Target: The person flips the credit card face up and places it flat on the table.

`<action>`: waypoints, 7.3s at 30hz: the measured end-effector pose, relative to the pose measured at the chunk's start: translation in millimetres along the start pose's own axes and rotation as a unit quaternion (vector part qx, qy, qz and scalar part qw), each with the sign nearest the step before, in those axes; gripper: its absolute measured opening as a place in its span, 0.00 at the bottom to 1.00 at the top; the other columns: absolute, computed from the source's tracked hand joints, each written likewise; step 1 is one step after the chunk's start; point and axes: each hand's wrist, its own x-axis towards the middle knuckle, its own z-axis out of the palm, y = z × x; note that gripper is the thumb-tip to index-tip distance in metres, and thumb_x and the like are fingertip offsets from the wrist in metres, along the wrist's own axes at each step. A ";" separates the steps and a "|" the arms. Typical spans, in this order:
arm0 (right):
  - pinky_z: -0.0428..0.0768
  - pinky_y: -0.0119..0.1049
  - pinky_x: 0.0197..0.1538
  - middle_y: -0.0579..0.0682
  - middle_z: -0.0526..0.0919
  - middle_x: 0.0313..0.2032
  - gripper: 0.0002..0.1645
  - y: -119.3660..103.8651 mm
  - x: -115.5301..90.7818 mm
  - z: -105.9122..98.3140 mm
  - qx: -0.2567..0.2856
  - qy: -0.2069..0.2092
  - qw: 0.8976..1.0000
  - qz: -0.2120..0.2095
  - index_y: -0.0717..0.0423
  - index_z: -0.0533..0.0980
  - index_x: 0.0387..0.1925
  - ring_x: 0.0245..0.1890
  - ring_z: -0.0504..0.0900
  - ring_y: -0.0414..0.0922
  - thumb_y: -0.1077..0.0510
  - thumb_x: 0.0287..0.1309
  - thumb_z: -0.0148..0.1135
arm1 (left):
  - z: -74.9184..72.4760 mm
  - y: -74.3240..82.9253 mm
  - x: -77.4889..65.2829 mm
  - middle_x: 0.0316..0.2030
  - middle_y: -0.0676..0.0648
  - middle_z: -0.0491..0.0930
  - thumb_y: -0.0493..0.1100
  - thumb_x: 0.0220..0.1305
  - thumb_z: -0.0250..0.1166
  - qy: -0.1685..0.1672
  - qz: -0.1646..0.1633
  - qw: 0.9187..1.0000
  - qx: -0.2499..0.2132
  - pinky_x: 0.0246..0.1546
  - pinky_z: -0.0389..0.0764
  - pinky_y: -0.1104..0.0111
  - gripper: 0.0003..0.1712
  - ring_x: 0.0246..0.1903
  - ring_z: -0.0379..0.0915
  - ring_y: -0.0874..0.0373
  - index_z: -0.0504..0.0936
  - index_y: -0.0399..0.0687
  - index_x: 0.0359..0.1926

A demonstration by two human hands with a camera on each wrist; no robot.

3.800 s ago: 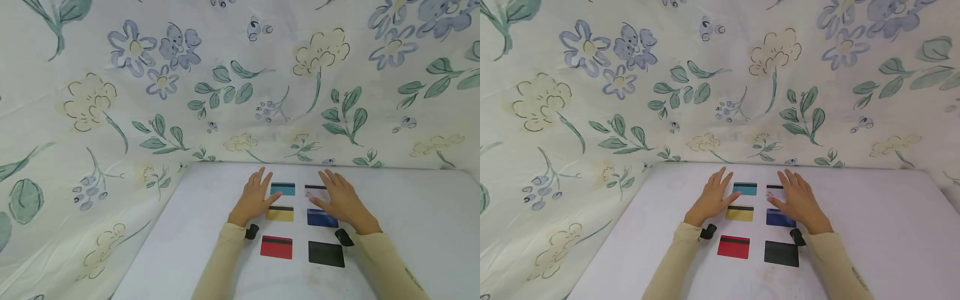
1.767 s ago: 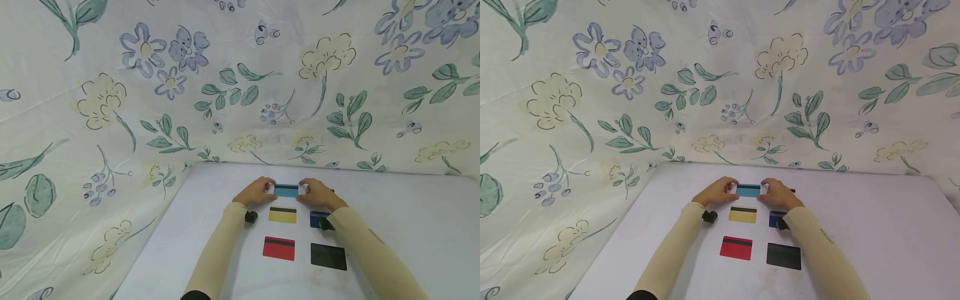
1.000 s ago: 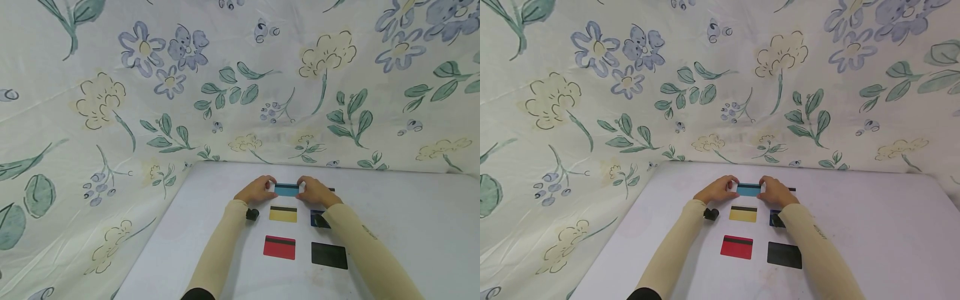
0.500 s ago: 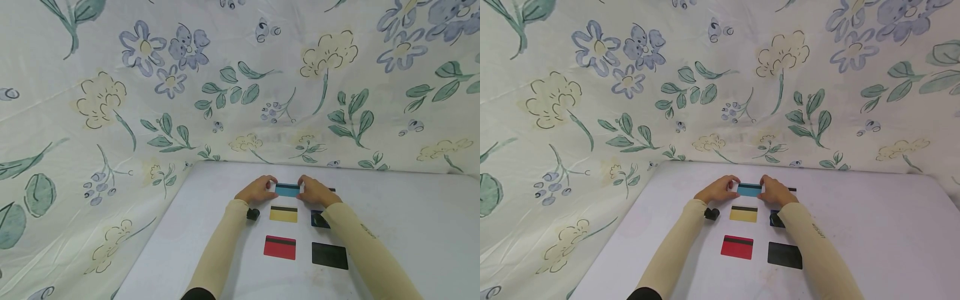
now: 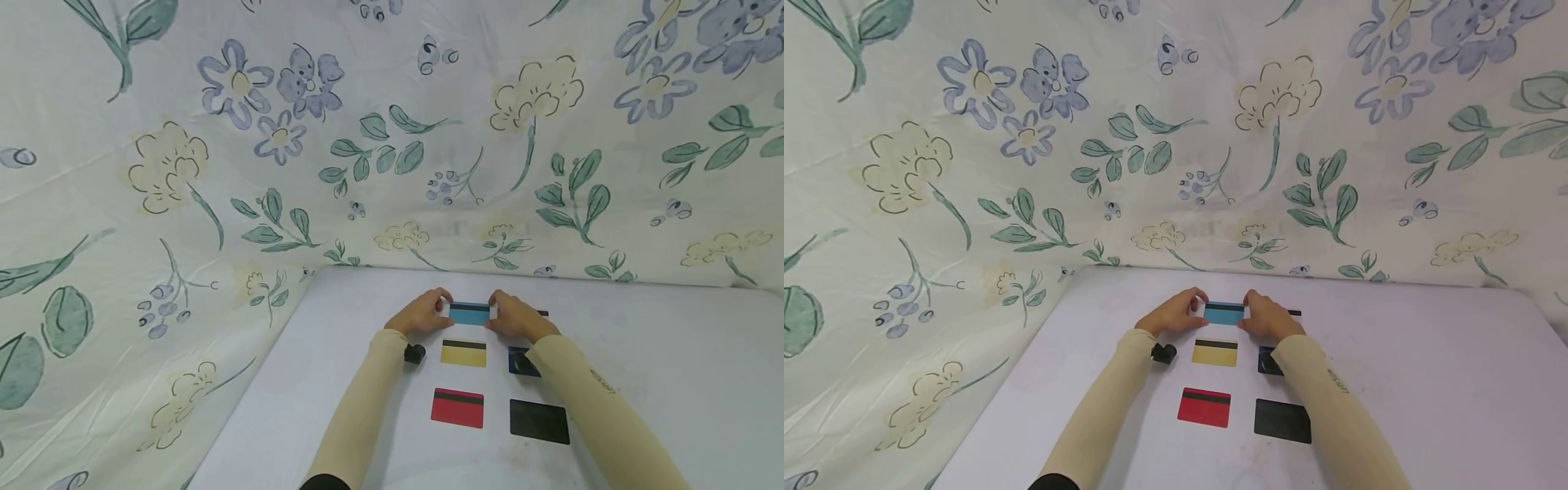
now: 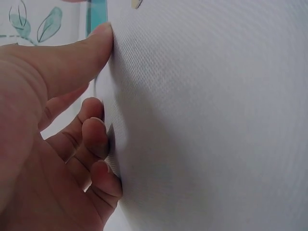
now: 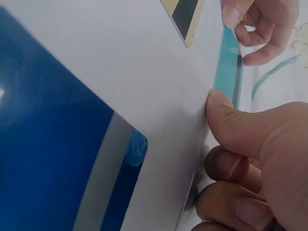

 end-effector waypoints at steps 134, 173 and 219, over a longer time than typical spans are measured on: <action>0.72 0.34 0.31 0.51 0.77 0.29 0.42 9.2 -15.2 -18.7 0.022 0.008 0.994 -0.108 0.59 0.69 0.67 0.27 0.73 0.43 0.43 0.59 0.73 | -5.8 38.9 7.7 0.41 0.48 0.74 0.55 0.63 0.73 -0.045 0.127 0.991 0.013 0.39 0.72 0.70 0.36 0.41 0.71 0.58 0.73 0.50 0.67; 0.72 0.36 0.34 0.51 0.76 0.31 0.43 6.1 -8.9 3.7 0.049 0.011 0.992 -0.117 0.61 0.71 0.66 0.31 0.73 0.44 0.46 0.55 0.78 | -9.3 37.7 0.6 0.40 0.49 0.72 0.53 0.64 0.72 -0.027 0.141 0.989 -0.024 0.34 0.71 0.71 0.34 0.37 0.68 0.58 0.72 0.48 0.66; 0.71 0.35 0.32 0.49 0.74 0.28 0.37 5.0 -9.7 3.4 0.060 0.005 0.992 -0.115 0.62 0.72 0.62 0.27 0.72 0.43 0.49 0.58 0.76 | -13.7 26.9 -4.3 0.39 0.50 0.72 0.52 0.64 0.73 -0.006 0.154 0.987 -0.052 0.34 0.70 0.72 0.39 0.36 0.68 0.59 0.69 0.46 0.71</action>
